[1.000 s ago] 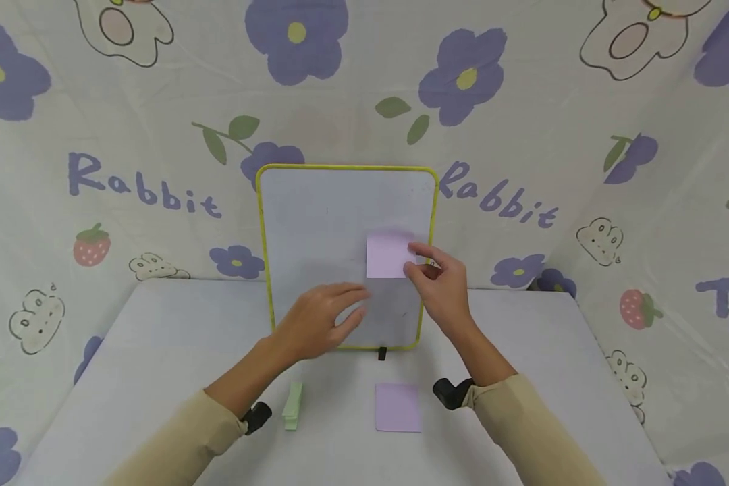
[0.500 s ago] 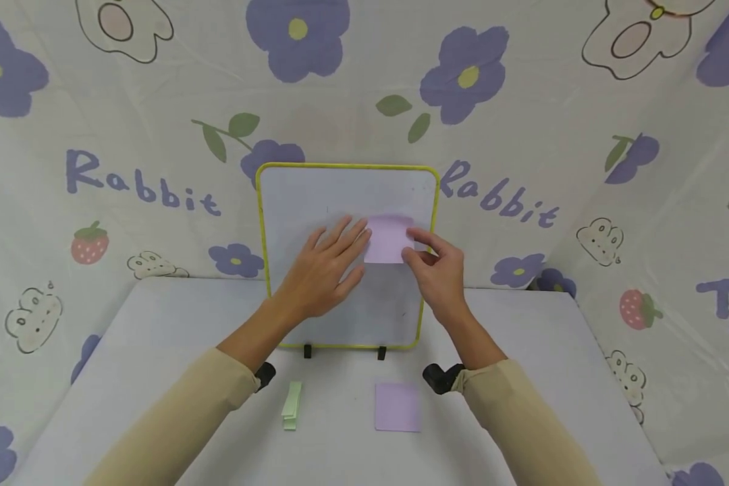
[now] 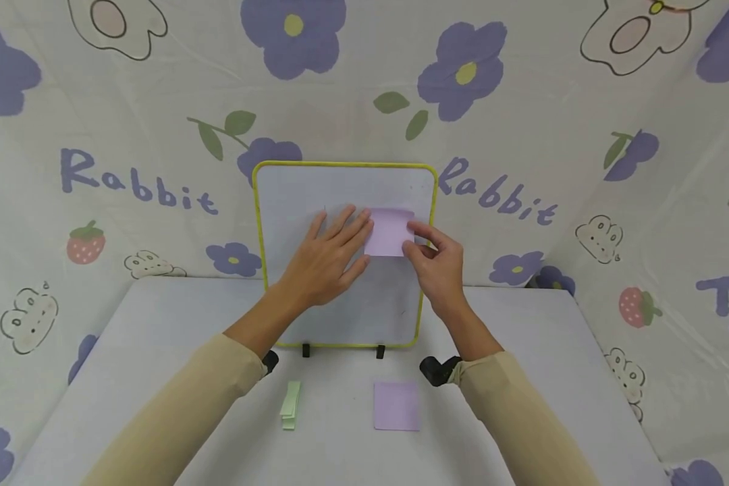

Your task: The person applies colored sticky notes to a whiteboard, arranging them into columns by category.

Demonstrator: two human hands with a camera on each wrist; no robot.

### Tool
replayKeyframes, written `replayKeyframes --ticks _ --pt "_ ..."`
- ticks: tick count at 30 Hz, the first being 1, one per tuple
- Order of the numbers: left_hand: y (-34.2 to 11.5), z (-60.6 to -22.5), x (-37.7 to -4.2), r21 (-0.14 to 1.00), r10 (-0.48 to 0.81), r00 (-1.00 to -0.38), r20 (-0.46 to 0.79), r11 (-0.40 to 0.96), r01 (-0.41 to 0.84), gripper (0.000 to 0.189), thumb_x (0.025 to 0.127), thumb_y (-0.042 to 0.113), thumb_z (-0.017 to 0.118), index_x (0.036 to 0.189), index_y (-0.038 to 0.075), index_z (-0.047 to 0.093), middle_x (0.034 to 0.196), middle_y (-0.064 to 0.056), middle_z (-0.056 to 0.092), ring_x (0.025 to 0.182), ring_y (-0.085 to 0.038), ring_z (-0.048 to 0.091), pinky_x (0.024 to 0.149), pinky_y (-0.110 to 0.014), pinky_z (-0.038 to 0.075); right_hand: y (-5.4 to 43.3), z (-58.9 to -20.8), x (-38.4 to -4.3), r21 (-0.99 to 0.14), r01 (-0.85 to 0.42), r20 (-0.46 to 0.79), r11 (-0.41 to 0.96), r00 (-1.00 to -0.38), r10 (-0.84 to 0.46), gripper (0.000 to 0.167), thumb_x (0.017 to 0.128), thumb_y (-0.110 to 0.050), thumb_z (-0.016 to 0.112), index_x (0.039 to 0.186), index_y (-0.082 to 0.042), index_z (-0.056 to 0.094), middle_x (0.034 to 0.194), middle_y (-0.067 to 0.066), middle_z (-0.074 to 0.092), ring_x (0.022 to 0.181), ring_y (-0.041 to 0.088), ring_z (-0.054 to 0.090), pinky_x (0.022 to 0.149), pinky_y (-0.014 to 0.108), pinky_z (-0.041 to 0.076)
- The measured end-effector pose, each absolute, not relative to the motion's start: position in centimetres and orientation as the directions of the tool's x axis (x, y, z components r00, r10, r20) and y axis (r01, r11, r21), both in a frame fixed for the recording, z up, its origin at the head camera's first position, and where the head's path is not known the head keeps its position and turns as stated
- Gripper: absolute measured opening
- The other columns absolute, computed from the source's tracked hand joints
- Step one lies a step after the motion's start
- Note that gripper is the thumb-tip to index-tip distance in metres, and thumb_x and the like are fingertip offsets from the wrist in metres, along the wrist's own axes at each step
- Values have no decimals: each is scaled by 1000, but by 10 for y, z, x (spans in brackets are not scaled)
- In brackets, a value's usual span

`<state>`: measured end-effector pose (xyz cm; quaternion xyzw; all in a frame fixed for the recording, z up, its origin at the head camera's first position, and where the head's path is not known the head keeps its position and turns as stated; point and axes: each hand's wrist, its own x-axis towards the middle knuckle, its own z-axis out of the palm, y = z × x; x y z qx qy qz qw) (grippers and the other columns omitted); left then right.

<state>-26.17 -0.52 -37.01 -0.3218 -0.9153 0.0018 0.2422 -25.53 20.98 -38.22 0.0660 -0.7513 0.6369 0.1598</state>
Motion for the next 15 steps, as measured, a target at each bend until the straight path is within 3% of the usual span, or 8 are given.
replayKeyframes --ticks 9,15 --pt "-5 -372 -265 -178 588 -678 441 798 576 57 105 42 41 154 13 40 160 0 33 150 -21 22 117 -56 19 210 -382 -257 -941 -284 304 184 -948 93 35 94 -5 66 130 -3 65 134 12 60 94 15 66 84 17 52" --pt "-2 -374 -267 -237 584 -681 442 808 539 57 105 44 39 154 14 39 161 0 31 151 -21 21 117 -57 17 208 -378 -255 -908 -332 365 254 -927 91 36 93 -3 66 128 1 65 129 17 62 87 20 64 77 13 51"
